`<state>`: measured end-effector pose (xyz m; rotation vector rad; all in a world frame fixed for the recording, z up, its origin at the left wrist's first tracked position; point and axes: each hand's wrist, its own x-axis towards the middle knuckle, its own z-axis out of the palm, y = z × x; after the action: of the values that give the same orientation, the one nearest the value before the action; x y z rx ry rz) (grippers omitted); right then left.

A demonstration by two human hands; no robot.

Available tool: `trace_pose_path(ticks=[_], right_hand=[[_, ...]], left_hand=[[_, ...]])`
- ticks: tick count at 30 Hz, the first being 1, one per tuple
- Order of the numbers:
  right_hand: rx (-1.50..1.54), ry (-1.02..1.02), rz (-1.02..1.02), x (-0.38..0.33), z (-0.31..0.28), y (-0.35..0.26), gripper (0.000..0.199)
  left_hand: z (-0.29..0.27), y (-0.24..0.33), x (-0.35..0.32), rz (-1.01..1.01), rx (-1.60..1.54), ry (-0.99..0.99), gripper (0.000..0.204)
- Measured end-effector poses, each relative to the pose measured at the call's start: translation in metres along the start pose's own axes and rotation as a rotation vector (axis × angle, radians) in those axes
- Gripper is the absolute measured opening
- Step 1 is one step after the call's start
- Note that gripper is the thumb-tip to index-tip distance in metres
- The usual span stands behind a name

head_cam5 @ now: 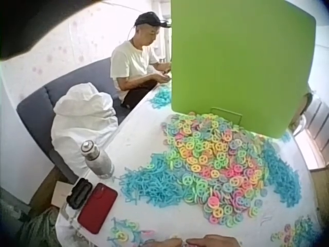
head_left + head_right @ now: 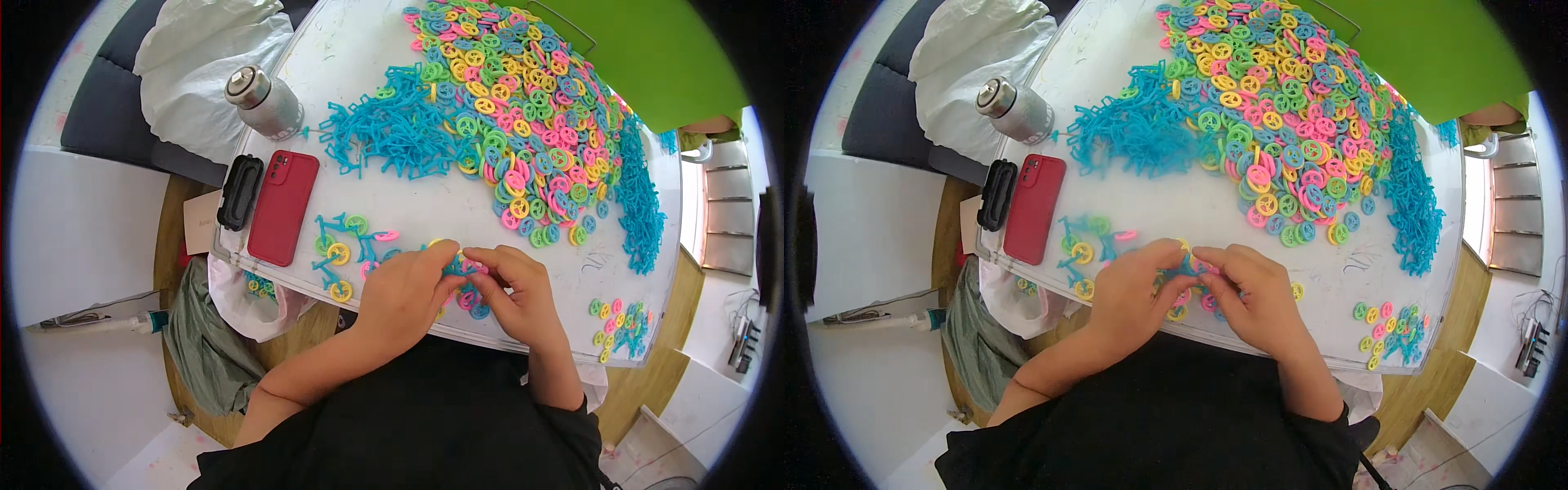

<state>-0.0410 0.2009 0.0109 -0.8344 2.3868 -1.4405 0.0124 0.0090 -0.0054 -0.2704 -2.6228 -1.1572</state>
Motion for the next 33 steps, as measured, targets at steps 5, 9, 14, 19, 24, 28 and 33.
trace_pose_path(ticks=[5,9,14,19,24,28,33], right_hand=[[0.846,-0.025,0.664,-0.007,0.002,0.006,0.038],[0.198,0.250,0.308,-0.024,-0.011,0.019,0.037],[-0.639,0.254,-0.104,0.004,-0.042,0.038,0.032],[-0.836,0.244,-0.036,0.007,-0.019,0.040,0.031],[-0.848,0.182,-0.080,0.007,-0.014,0.039,0.034],[-0.810,0.251,-0.125,0.014,-0.019,0.038,0.035],[-0.794,0.233,-0.166,0.016,-0.018,0.047,0.034]], left_hand=[[-0.002,-0.005,0.006,0.130,0.035,0.022,0.042],[-0.010,-0.011,0.013,0.222,0.181,0.014,0.036],[-0.017,-0.007,0.020,0.130,0.189,-0.005,0.038],[-0.042,-0.017,0.040,0.074,0.145,0.030,0.033],[-0.057,-0.050,0.082,0.241,0.373,0.066,0.030],[-0.048,-0.062,0.116,0.399,0.519,0.061,0.028],[-0.039,-0.080,0.131,0.416,0.569,-0.134,0.018]])
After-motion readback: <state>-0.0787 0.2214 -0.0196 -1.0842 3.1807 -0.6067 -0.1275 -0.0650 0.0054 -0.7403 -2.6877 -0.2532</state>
